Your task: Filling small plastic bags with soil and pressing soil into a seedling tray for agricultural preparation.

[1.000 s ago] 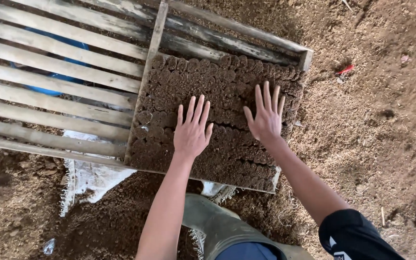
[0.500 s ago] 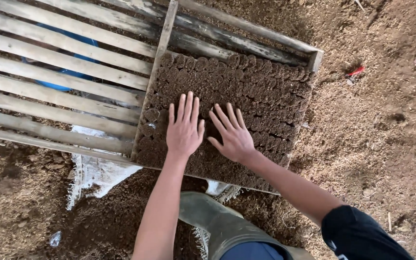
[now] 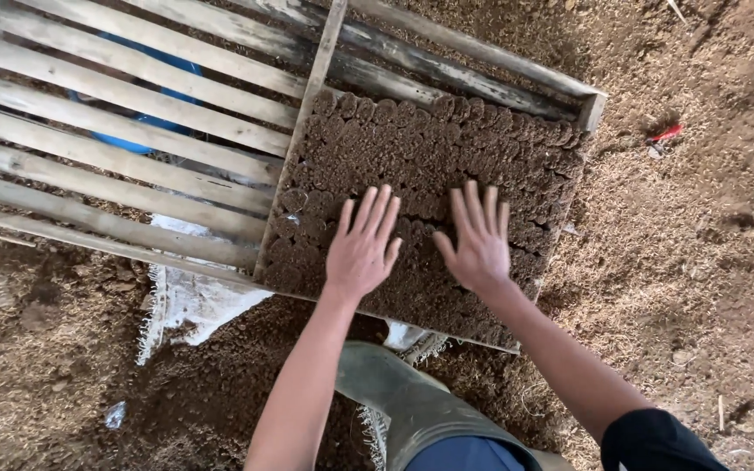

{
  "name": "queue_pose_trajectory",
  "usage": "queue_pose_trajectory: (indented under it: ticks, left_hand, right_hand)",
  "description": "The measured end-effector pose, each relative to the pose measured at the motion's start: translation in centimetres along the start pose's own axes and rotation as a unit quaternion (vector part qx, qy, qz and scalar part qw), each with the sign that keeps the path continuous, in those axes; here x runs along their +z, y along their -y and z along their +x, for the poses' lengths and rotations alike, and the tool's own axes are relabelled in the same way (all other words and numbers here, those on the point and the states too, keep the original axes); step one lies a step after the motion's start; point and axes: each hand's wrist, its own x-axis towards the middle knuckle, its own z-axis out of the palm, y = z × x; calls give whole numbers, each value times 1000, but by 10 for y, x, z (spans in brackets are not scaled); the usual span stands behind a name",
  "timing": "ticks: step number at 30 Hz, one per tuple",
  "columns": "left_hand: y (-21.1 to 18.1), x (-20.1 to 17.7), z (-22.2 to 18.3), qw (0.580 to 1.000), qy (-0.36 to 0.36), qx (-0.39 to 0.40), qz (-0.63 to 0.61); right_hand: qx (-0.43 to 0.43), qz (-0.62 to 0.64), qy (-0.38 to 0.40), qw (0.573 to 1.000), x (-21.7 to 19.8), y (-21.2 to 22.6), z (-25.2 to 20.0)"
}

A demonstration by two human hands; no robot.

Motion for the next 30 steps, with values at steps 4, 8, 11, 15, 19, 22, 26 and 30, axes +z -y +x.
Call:
queue_pose_trajectory:
  ticks: [4,8,11,15,19,22,26,30]
  left_hand:
    - [33,-1,-11,999,-20,-46,19]
    - [60,-3,-20,992,-44,-118,20]
    - [67,-9,-26,986,-58,-152,36]
    - [72,-12,-35,982,-66,-175,14]
    - [69,-11,-35,983,-70,-171,-14]
    - [68,-11,-32,984,-56,-166,-11]
    - [64,-12,-26,988,-65,-140,15]
    - [57,-16,-14,992,-52,-111,8]
  right_hand:
    - [-97,-20,37,994,-14,51,9]
    - [-201,-23,33,979,-26,89,25]
    - [-247,-13,4,969,-35,103,42]
    - [-215,16,-39,976,-51,111,79]
    - [-201,20,-47,978,-56,109,79]
    - [-279,12,-36,959,-47,109,56]
    - [-341,-37,-2,939,-22,93,20]
    - [-329,-53,-6,943,-1,65,-7]
